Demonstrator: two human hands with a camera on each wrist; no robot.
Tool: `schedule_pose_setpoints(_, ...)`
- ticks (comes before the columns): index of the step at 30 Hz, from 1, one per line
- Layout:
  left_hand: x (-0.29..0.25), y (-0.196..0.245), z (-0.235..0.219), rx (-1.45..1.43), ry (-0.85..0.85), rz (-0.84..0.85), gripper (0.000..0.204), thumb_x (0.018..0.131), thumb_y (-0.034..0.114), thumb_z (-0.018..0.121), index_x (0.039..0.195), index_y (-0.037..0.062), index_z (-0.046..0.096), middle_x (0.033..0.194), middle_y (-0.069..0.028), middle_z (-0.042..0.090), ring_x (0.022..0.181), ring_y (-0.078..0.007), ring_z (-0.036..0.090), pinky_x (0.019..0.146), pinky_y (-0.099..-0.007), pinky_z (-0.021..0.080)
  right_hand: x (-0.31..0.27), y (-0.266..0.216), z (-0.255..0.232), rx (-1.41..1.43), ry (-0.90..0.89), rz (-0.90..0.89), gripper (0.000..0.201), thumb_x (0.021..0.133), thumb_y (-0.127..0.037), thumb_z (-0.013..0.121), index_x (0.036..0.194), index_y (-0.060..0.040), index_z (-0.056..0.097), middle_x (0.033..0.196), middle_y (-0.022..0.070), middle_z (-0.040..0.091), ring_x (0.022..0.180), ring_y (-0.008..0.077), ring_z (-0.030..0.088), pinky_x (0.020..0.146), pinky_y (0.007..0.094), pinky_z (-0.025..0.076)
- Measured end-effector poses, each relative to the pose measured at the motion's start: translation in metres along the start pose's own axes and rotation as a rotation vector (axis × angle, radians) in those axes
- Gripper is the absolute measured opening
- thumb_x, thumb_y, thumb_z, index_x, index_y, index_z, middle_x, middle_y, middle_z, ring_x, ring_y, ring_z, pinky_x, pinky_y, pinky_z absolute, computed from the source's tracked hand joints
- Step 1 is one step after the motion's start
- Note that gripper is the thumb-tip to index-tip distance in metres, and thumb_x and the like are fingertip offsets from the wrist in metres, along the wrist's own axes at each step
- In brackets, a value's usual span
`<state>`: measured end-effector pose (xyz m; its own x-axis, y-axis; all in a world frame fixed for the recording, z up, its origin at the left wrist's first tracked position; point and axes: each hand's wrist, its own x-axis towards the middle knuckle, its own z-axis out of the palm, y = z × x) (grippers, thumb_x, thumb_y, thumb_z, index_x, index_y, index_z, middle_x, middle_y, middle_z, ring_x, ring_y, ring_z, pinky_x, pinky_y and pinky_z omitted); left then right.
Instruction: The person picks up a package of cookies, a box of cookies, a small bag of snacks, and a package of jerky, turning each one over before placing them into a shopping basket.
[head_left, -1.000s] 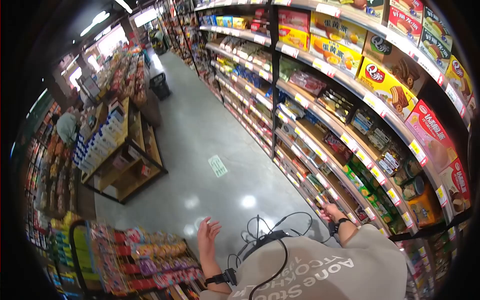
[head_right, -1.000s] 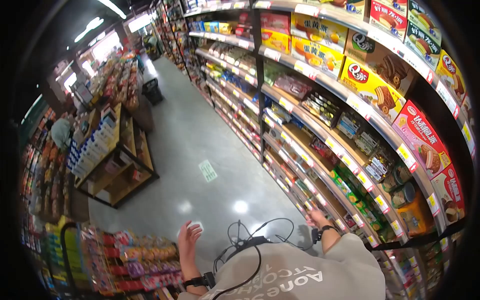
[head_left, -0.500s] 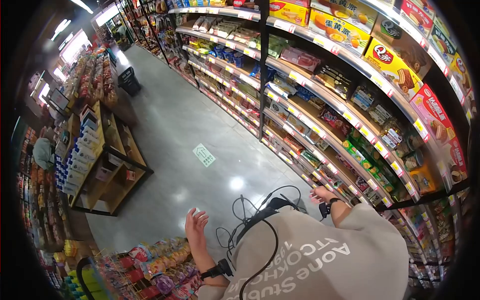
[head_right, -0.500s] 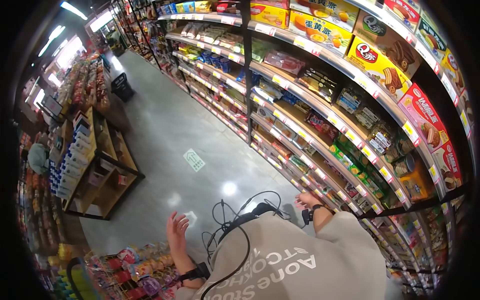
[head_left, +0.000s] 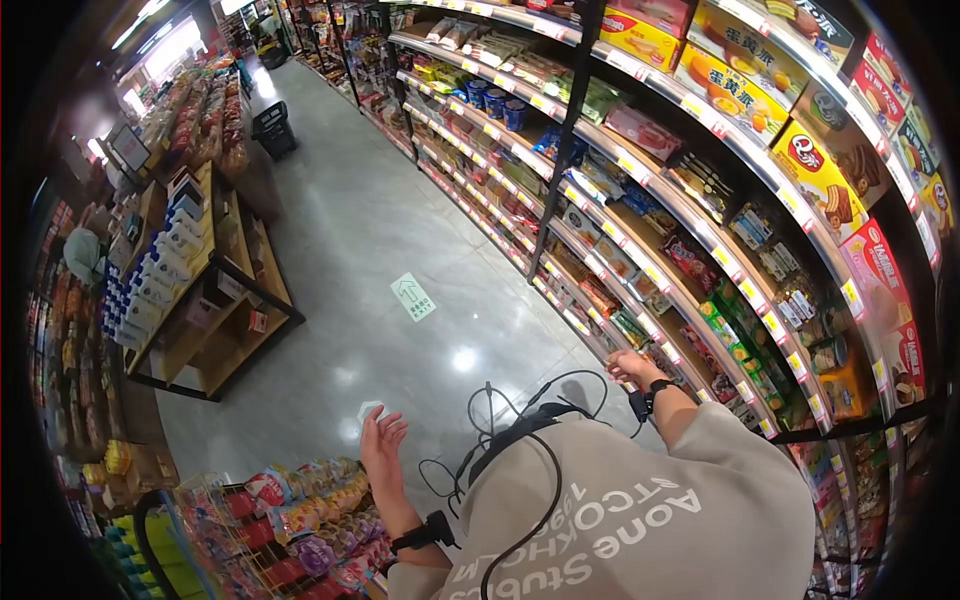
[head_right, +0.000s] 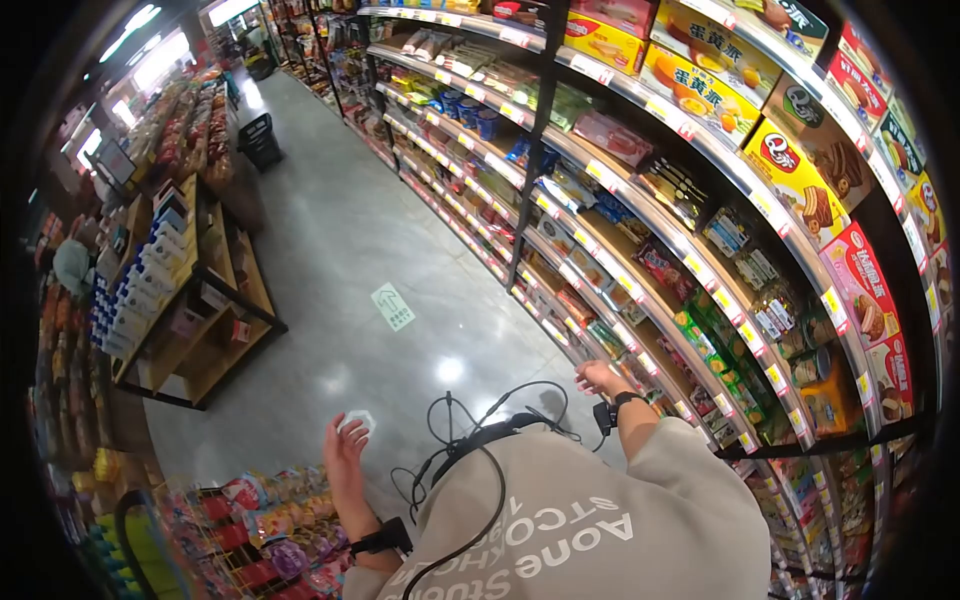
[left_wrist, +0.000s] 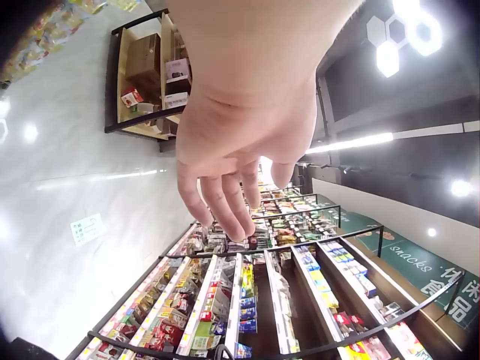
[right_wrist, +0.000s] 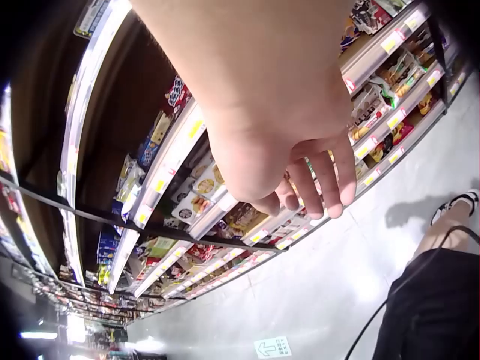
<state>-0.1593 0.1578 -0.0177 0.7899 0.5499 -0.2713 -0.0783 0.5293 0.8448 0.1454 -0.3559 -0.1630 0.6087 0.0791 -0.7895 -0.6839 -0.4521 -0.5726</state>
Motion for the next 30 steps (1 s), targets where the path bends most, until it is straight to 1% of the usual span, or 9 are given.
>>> schedule_pose_setpoints(5, 0.007, -0.006, 0.0, -0.042, -0.004, -0.018, 0.051, 0.107, 0.04, 0.05, 0.138, -0.0002, 0.048, 0.114, -0.0147, 0.068, 0.097, -0.0209, 0.068, 0.089, -0.0341, 0.052, 0.025, 0.001, -0.016, 0.015, 0.05, 0.031, 0.022, 0.099, -0.025, 0.061, 0.102, -0.0036, 0.066, 0.089, 0.0093, 0.069, 0.071, 0.019, 0.066, 0.059, 0.0353, 0.054)
schedule_pose_setpoints(6, 0.008, -0.006, 0.002, -0.043, -0.005, -0.013, 0.051, 0.107, 0.04, 0.05, 0.138, -0.0002, 0.048, 0.114, -0.0146, 0.068, 0.098, -0.021, 0.068, 0.089, -0.0341, 0.052, 0.012, -0.01, -0.014, -0.024, 0.13, 0.019, 0.021, 0.099, -0.023, 0.061, 0.102, -0.0033, 0.067, 0.088, 0.0103, 0.07, 0.072, 0.0197, 0.067, 0.056, 0.0356, 0.054)
schedule_pose_setpoints(9, 0.01, -0.006, 0.008, -0.043, -0.009, -0.01, 0.051, 0.107, 0.04, 0.049, 0.138, -0.0003, 0.048, 0.112, -0.0143, 0.069, 0.098, -0.0211, 0.068, 0.089, -0.0341, 0.051, 0.011, -0.015, -0.022, 0.001, 0.114, 0.04, 0.029, 0.098, -0.023, 0.061, 0.119, -0.0035, 0.066, 0.107, 0.0147, 0.072, 0.073, 0.0236, 0.068, 0.058, 0.0357, 0.055)
schedule_pose_setpoints(14, 0.015, 0.011, 0.014, -0.02, -0.031, -0.014, 0.05, 0.108, 0.039, 0.048, 0.139, -0.0002, 0.048, 0.112, -0.0138, 0.069, 0.098, -0.0212, 0.068, 0.089, -0.0341, 0.051, 0.017, -0.006, -0.021, -0.13, 0.143, 0.073, 0.036, 0.098, -0.028, 0.063, 0.119, 0.0003, 0.067, 0.111, 0.0154, 0.072, 0.086, 0.0272, 0.069, 0.073, 0.0421, 0.058)
schedule_pose_setpoints(17, 0.03, 0.014, -0.006, 0.02, -0.022, -0.002, 0.049, 0.108, 0.038, 0.047, 0.14, 0.0004, 0.048, 0.113, -0.0138, 0.069, 0.098, -0.0214, 0.068, 0.089, -0.0341, 0.052, -0.001, -0.04, -0.01, -0.139, 0.133, 0.131, 0.035, 0.098, -0.028, 0.062, 0.115, 0.001, 0.069, 0.109, 0.0152, 0.073, 0.087, 0.0272, 0.07, 0.072, 0.0412, 0.058)
schedule_pose_setpoints(21, 0.034, 0.021, -0.009, -0.006, -0.009, 0.031, 0.049, 0.108, 0.038, 0.047, 0.14, 0.0008, 0.048, 0.114, -0.0146, 0.069, 0.098, -0.0217, 0.068, 0.089, -0.034, 0.053, 0.088, -0.038, -0.022, -0.06, 0.066, 0.07, 0.032, 0.098, -0.027, 0.061, 0.112, -0.0005, 0.07, 0.101, 0.0153, 0.074, 0.084, 0.0271, 0.07, 0.071, 0.0401, 0.058)
schedule_pose_setpoints(22, 0.035, 0.02, -0.011, -0.022, -0.012, 0.033, 0.049, 0.108, 0.038, 0.047, 0.14, 0.0007, 0.048, 0.114, -0.0148, 0.069, 0.098, -0.0218, 0.068, 0.089, -0.034, 0.053, 0.067, -0.058, -0.007, -0.069, 0.12, -0.046, 0.029, 0.096, -0.027, 0.061, 0.109, -0.0023, 0.071, 0.099, 0.0152, 0.073, 0.079, 0.0267, 0.07, 0.067, 0.0401, 0.058)
schedule_pose_setpoints(26, 0.037, 0.007, -0.015, -0.086, 0.001, 0.031, 0.049, 0.108, 0.038, 0.048, 0.139, 0.0004, 0.048, 0.115, -0.0156, 0.068, 0.098, -0.0218, 0.068, 0.088, -0.0342, 0.053, 0.043, -0.103, 0.023, -0.121, 0.11, -0.112, 0.027, 0.095, -0.024, 0.06, 0.109, -0.0032, 0.068, 0.1, 0.013, 0.072, 0.077, 0.0247, 0.07, 0.065, 0.0403, 0.057)
schedule_pose_setpoints(30, 0.042, 0.01, -0.01, -0.038, -0.036, -0.032, 0.052, 0.107, 0.042, 0.048, 0.142, 0.0034, 0.046, 0.118, -0.0127, 0.067, 0.103, -0.0214, 0.066, 0.091, -0.0339, 0.051, 0.059, -0.099, 0.037, -0.058, 0.059, -0.13, 0.028, 0.096, -0.026, 0.059, 0.112, -0.0044, 0.067, 0.101, 0.0117, 0.072, 0.077, 0.0231, 0.07, 0.063, 0.0388, 0.055)
